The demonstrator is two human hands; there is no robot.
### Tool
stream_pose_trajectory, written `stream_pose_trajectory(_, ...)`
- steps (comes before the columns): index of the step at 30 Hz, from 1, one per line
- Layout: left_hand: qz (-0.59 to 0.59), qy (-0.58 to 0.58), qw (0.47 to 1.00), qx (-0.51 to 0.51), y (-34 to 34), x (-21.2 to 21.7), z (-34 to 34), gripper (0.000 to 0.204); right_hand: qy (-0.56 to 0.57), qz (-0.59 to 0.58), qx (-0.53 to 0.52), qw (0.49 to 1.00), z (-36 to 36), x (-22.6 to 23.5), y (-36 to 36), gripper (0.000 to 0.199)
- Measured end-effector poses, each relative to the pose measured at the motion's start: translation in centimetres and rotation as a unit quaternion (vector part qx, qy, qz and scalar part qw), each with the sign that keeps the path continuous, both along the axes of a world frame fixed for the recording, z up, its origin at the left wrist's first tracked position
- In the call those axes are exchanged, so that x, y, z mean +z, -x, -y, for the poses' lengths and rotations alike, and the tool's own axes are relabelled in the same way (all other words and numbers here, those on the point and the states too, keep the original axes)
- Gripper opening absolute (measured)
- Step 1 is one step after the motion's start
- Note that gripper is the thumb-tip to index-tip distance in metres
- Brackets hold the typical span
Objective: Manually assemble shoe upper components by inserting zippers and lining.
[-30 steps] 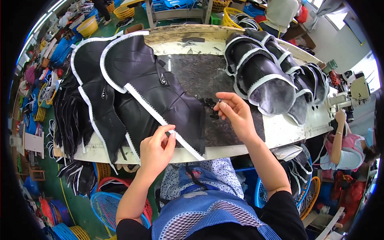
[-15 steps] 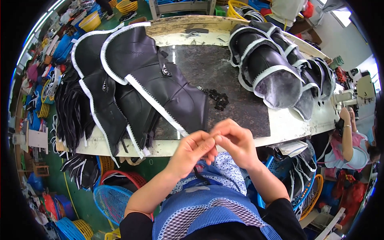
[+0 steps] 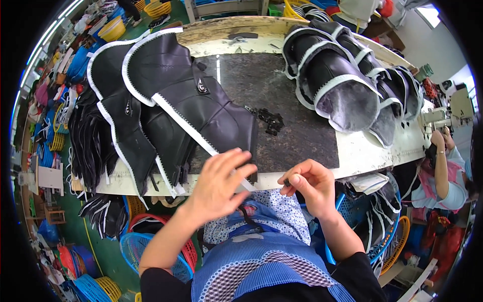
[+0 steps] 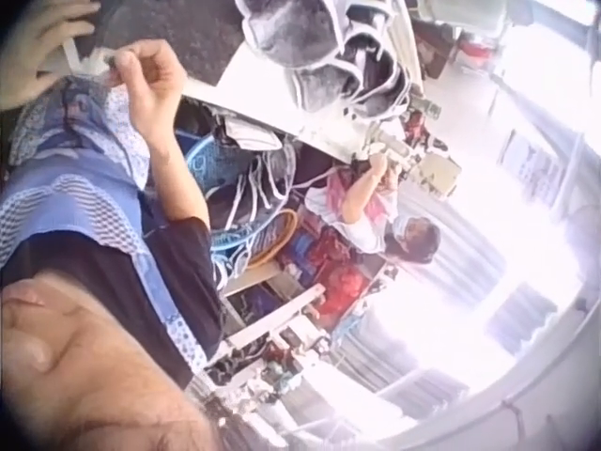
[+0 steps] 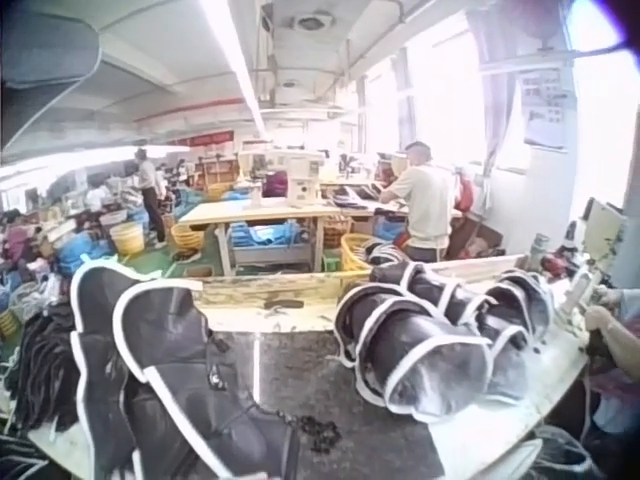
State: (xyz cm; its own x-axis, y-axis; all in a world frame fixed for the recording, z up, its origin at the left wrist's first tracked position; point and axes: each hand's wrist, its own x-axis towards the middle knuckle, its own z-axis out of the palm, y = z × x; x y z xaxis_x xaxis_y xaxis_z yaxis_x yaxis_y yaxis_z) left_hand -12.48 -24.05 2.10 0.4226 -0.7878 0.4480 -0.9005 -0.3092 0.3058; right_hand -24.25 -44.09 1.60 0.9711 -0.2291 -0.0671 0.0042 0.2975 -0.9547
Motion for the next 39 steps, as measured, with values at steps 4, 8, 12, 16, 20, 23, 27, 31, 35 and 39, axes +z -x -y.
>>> stream_pose_trajectory(4,-0.022,-0.066,0.996,-0.063,-3.8,-1.6,-1.0,0.021,-0.046,-0.048,0.005,0.998,0.9,-1.3,0.2,0.009)
stream_pose_trajectory(8,-0.244,-0.036,0.967,-0.070,-5.9,-1.3,-1.3,0.013,-0.008,-0.046,-0.008,0.999,1.5,-2.2,-0.2,0.008)
stream_pose_trajectory(12,-0.263,0.047,0.964,0.017,-4.0,-2.3,-0.5,0.010,0.030,-0.002,0.073,0.997,-1.2,-1.2,-3.7,0.009)
stream_pose_trajectory(16,-0.141,0.179,0.957,0.182,-0.3,-2.9,-1.0,0.011,-0.047,-0.057,0.088,0.993,-1.4,-1.9,-6.1,0.006)
stream_pose_trajectory(20,-0.472,0.315,0.807,0.161,3.6,-3.2,0.1,0.015,-0.192,-0.045,0.101,0.975,-2.2,-1.0,-5.8,0.007)
stream_pose_trajectory(23,-0.708,0.360,0.603,0.074,2.2,-2.3,-0.7,0.021,-0.162,-0.031,0.073,0.984,-2.6,-1.0,-5.8,0.006)
stream_pose_trajectory(27,-0.693,0.290,0.654,0.087,1.7,-1.8,0.1,0.024,-0.101,0.018,0.050,0.994,-3.1,-0.6,-5.4,0.005)
stream_pose_trajectory(31,-0.789,0.309,0.531,0.024,0.7,-1.7,-0.4,0.021,-0.058,0.037,0.050,0.996,-2.9,-0.4,-5.2,0.004)
stream_pose_trajectory(35,-0.753,0.282,0.593,0.044,0.4,-1.4,0.3,0.020,-0.053,0.042,0.051,0.996,-2.6,0.6,-5.4,0.004)
stream_pose_trajectory(39,-0.770,0.295,0.565,0.027,-0.6,-1.0,0.5,0.015,0.020,0.126,-0.032,0.991,-2.7,1.9,-5.2,0.005)
